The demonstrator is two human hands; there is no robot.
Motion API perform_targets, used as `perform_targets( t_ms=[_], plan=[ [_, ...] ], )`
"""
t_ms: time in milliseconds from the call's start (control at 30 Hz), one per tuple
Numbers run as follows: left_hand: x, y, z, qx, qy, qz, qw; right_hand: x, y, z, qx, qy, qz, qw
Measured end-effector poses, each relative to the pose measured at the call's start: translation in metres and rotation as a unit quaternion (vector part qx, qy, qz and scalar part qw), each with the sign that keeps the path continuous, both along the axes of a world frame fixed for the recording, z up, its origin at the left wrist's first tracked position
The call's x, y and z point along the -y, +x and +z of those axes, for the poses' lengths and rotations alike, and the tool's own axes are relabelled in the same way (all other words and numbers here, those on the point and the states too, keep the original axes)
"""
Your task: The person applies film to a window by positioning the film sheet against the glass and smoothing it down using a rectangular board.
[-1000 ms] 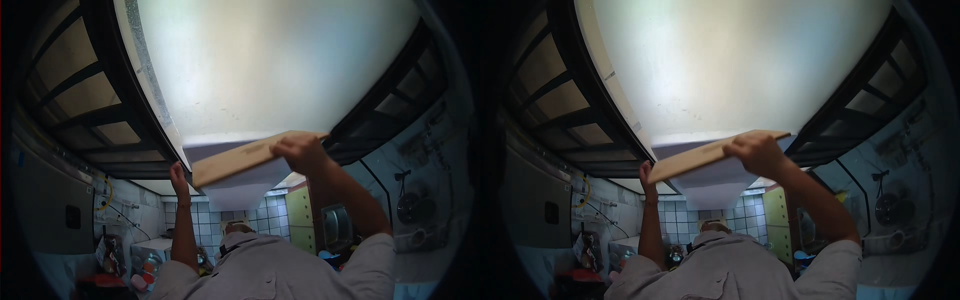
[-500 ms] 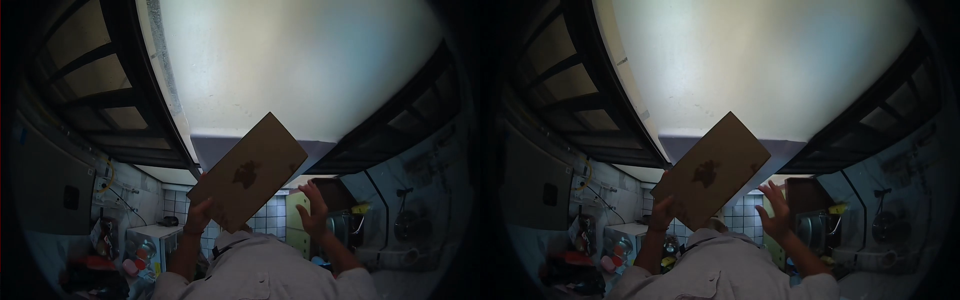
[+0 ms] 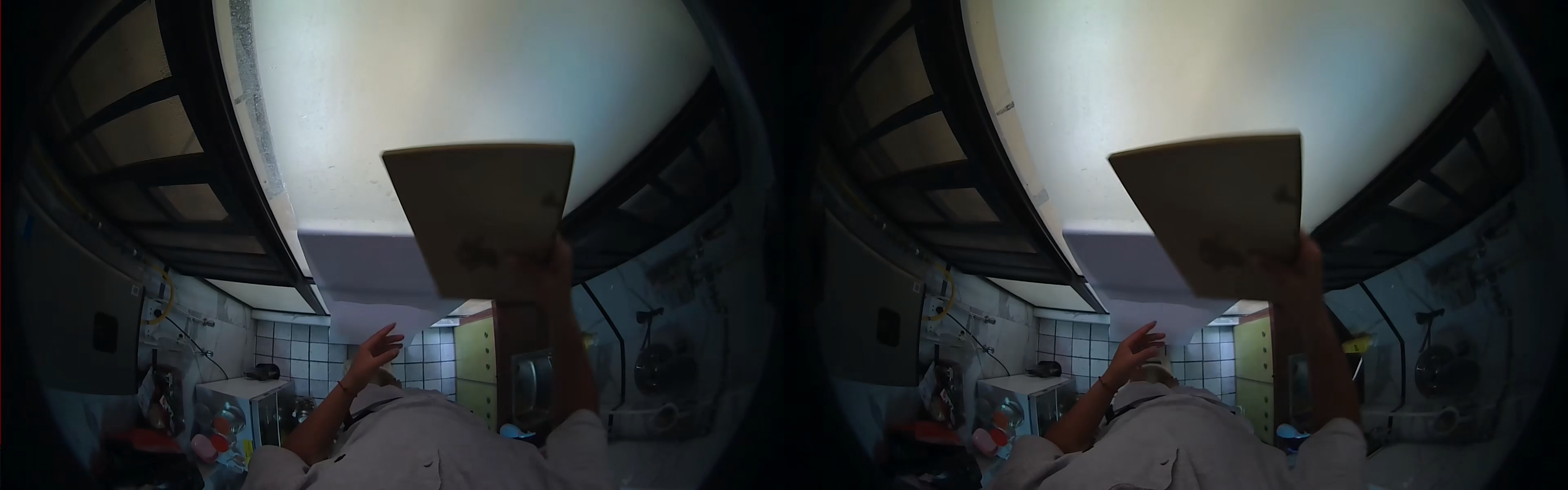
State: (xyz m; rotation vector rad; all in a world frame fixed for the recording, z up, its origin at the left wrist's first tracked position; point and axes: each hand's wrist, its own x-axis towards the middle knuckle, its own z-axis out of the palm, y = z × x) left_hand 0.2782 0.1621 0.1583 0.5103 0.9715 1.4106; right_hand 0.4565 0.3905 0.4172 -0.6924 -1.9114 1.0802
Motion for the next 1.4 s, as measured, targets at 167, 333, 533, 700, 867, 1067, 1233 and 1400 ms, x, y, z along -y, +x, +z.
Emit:
perform_targets(
  t_ms=[167, 333, 533, 700, 867, 1067, 1233, 1400],
  plan=[
    [0.009, -0.019, -0.035, -0.127, -0.018, -0.025, 0.991, -0.03, -0.085, 0.146, 0.256, 0.352, 0.058, 0.898],
    [0.004, -0.039, -0.036, -0.112, -0.009, 0.091, 0.989, -0.037, -0.129, 0.156, 0.287, 0.502, 0.004, 0.816],
    [0.007, -0.079, -0.027, -0.133, -0.028, 0.221, 0.966, -0.03, -0.141, 0.141, 0.311, 0.525, -0.018, 0.792],
    [-0.007, -0.084, -0.019, -0.134, 0.024, 0.235, 0.962, -0.03, -0.168, 0.096, 0.39, 0.456, 0.016, 0.8],
    [-0.003, -0.079, -0.021, -0.14, 0.031, 0.239, 0.961, -0.037, -0.173, 0.06, 0.388, 0.439, 0.037, 0.81],
    [0.006, -0.08, -0.023, -0.146, 0.016, 0.238, 0.96, -0.031, -0.165, 0.111, 0.375, 0.471, 0.026, 0.798],
    [-0.004, -0.078, -0.021, -0.134, 0.026, 0.246, 0.959, -0.027, -0.174, 0.09, 0.367, 0.483, 0.013, 0.795],
    [-0.011, -0.077, -0.006, -0.137, 0.066, 0.23, 0.961, -0.022, -0.172, 0.057, 0.39, 0.45, 0.042, 0.802]
  ],
)
